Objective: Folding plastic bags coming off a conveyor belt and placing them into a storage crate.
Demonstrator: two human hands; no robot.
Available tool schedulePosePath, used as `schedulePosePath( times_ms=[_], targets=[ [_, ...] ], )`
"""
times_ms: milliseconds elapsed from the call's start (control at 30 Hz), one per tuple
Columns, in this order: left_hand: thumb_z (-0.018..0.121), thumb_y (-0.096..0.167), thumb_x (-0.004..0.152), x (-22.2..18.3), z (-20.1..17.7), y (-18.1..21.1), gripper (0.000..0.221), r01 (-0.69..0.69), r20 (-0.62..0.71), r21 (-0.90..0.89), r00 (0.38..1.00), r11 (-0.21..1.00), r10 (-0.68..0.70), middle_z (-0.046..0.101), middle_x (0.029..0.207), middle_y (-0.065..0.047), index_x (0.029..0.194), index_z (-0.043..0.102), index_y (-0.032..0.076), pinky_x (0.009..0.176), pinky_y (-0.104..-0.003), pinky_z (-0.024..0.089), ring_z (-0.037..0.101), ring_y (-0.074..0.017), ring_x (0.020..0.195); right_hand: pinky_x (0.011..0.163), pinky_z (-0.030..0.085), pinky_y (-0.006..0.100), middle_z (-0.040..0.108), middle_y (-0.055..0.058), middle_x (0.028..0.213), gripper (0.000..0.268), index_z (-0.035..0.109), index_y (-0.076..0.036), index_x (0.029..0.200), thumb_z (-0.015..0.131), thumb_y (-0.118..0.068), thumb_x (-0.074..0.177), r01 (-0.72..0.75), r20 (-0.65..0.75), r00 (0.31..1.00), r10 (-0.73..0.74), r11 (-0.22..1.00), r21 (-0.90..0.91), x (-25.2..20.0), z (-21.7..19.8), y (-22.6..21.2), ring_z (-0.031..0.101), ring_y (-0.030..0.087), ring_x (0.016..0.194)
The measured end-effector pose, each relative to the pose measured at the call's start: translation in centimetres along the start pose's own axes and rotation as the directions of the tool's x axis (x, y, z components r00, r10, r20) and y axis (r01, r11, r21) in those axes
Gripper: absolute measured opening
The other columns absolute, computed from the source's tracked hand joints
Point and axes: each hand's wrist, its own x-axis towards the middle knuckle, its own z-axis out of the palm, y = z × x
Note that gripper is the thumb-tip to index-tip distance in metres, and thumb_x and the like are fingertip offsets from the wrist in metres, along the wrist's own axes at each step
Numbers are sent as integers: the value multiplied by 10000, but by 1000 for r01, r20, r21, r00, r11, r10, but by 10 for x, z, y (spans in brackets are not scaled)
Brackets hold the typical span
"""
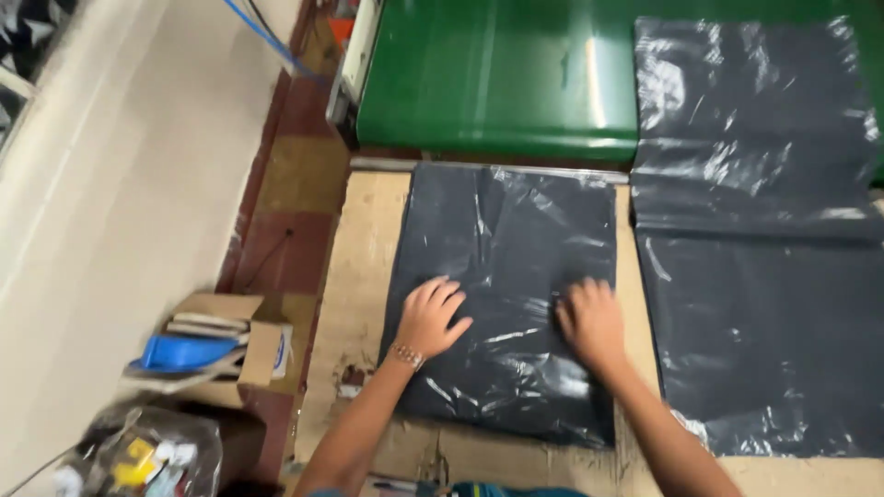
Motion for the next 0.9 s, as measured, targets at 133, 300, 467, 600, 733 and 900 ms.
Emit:
schedulePosePath(
  times_ms=[133, 300, 467, 600, 733, 900],
  targets=[
    [657, 560, 815, 66, 10, 31, 507, -130, -130, -157, 985, 979, 110, 592, 1320, 16, 1194, 646, 223, 1048, -476, 423, 483, -232, 1348, 934, 471, 482, 576, 142, 1245, 547, 616, -117, 1249, 784, -238, 743, 84, -147, 985, -87, 996, -27, 136, 2, 39, 567, 356, 1167],
    [580, 558, 882, 69, 27, 37, 483, -19, 20, -287, 999, 958, 26, 565, 1377, 39, 1234, 633, 231, 1100, -504, 391, 407, -213, 1422, 981, 479, 555, 591, 207, 1327, 1031, 397, -57, 1415, 924, -416, 604, -230, 235, 946, 223, 973, 4, 220, 62, 90, 628, 416, 1181],
    [731, 307, 893, 74, 48, 23, 151, 309, 94, -848, 888, 431, -451, 710, 1009, 72, 1029, 747, 241, 774, -289, 609, 702, -144, 961, 809, 564, 499, 704, 118, 1046, 680, 641, -123, 1200, 906, -300, 599, -487, 282, 851, 444, 867, 105, 219, 117, 107, 725, 344, 992],
    [349, 510, 1057, 80, 49, -20, 493, 546, 515, -834, 823, 85, -240, 767, 1007, -67, 1095, 752, 229, 728, -283, 567, 762, -191, 851, 825, 565, 483, 681, 24, 944, 280, 720, -207, 1006, 788, -297, 750, -295, 47, 955, 291, 951, 91, 163, 17, 41, 714, 303, 943],
    [395, 976, 705, 55, 21, -71, 1100, 648, 701, -376, 667, -662, 254, 615, 1338, -238, 1310, 597, 80, 916, -441, 547, 601, -373, 1241, 805, 428, 418, 640, 3, 887, 127, 684, -195, 845, 789, -210, 775, 152, -345, 938, -14, 914, 375, 40, -79, -5, 621, 278, 887],
    [504, 831, 771, 13, 18, -109, 990, 541, 754, -269, 633, -797, 176, 610, 1336, -260, 1334, 608, 23, 976, -534, 519, 597, -417, 1231, 952, 378, 355, 713, -123, 960, 103, 717, -280, 851, 747, -193, 803, 167, -222, 971, -89, 917, 363, -106, -67, -29, 645, 140, 1045]
  ],
)
